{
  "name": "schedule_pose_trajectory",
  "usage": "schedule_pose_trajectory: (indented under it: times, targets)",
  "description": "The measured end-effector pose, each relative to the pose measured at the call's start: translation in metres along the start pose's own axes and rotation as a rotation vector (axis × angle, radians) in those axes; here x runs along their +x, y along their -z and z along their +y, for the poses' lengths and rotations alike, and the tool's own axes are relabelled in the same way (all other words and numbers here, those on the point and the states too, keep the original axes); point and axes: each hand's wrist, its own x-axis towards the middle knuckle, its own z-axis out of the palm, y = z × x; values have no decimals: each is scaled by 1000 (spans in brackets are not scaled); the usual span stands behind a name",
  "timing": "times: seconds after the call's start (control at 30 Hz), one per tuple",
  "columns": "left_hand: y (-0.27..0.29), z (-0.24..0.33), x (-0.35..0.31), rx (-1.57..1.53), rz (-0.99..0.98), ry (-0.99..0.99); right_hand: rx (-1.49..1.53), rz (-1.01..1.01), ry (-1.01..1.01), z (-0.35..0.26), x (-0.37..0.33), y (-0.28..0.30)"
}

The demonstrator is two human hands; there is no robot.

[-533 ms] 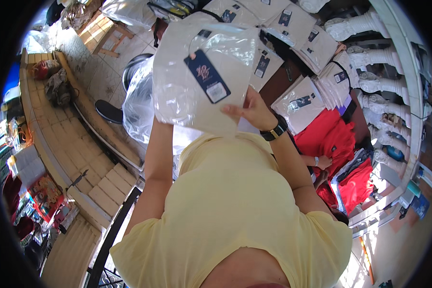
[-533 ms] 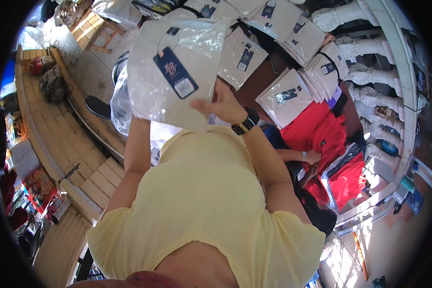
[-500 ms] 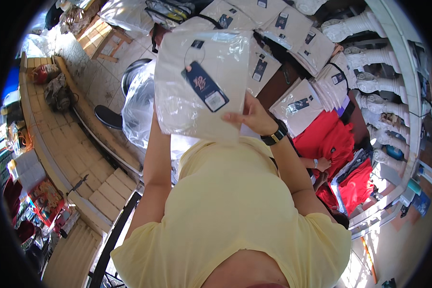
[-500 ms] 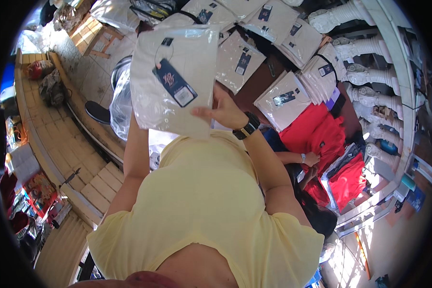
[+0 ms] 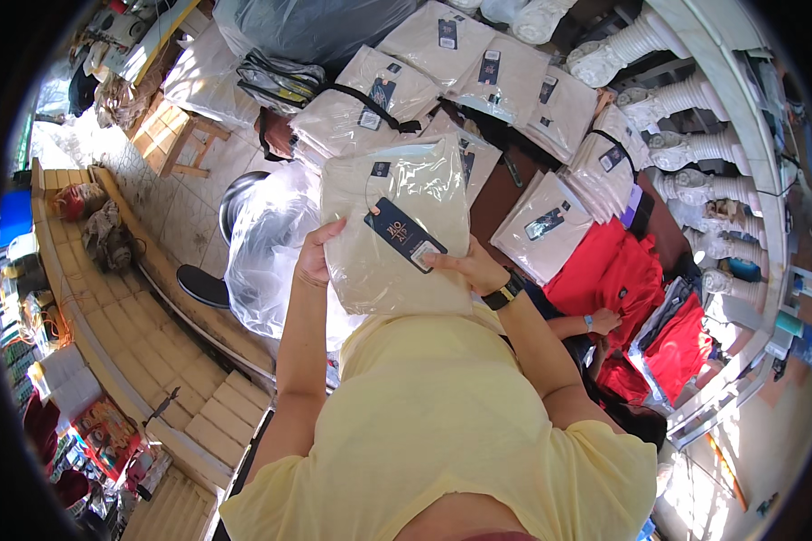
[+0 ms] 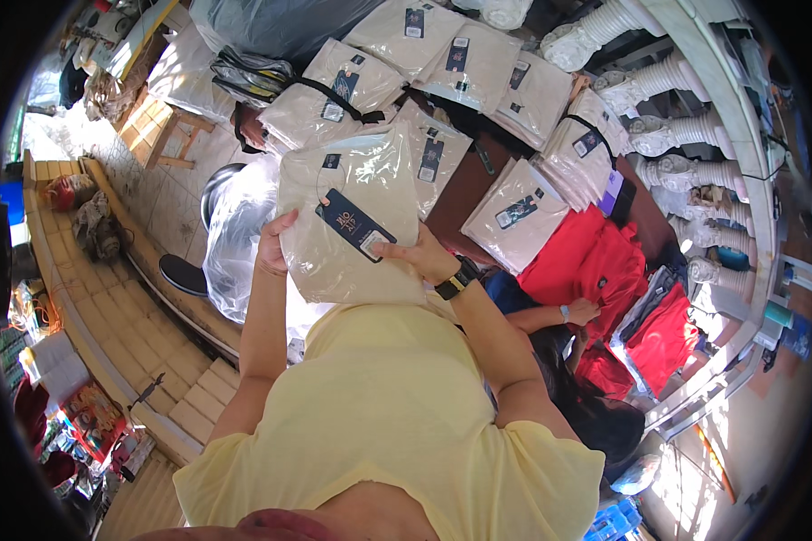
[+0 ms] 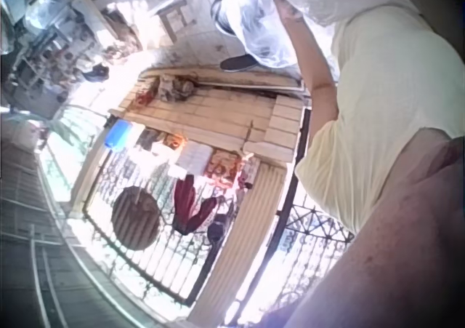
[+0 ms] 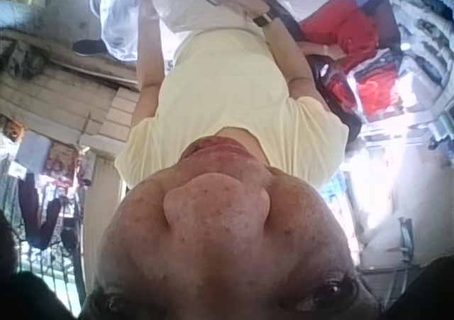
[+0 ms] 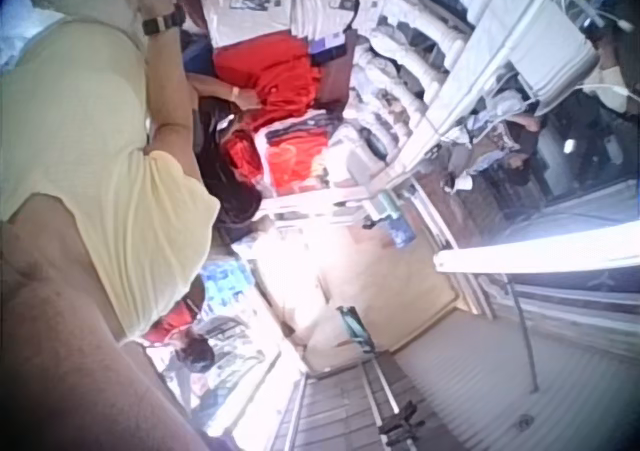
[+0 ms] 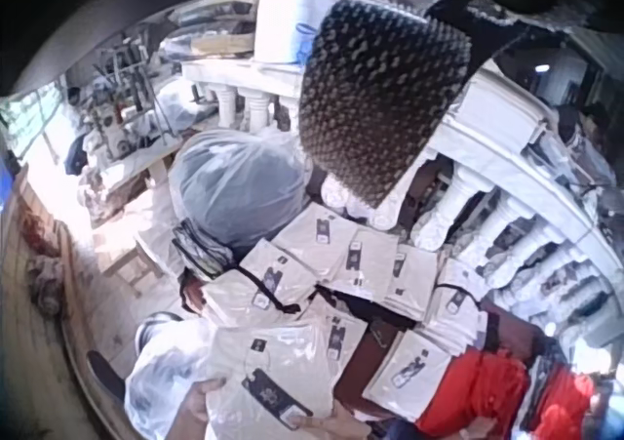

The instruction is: The person organizes packaged shirts by picking them up from a pile, placing them into a large plastic bag, and then arranging the remaining packaged shirts in a stack on the table.

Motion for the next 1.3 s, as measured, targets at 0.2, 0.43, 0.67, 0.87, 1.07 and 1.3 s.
schedule_pose_trajectory:
  times: [0.2,0.43,0.67,0.87,1.07,1.3]
  targets:
    - [-28,-10,43,302,115,99,155,74,53,-21,-8,45]
    - [2,-49,40,510,247,181,198,363,341,-76,20,144]
    - [12,-74,21,511,506,132,206,331,568,-193,154,188]
    - [20,-78,6,448,630,2,166,65,673,-284,245,166]
    - [35,-84,-4,374,680,-97,222,-44,676,-293,309,145]
    - [36,-92,8,368,687,-70,-263,512,65,-152,348,198]
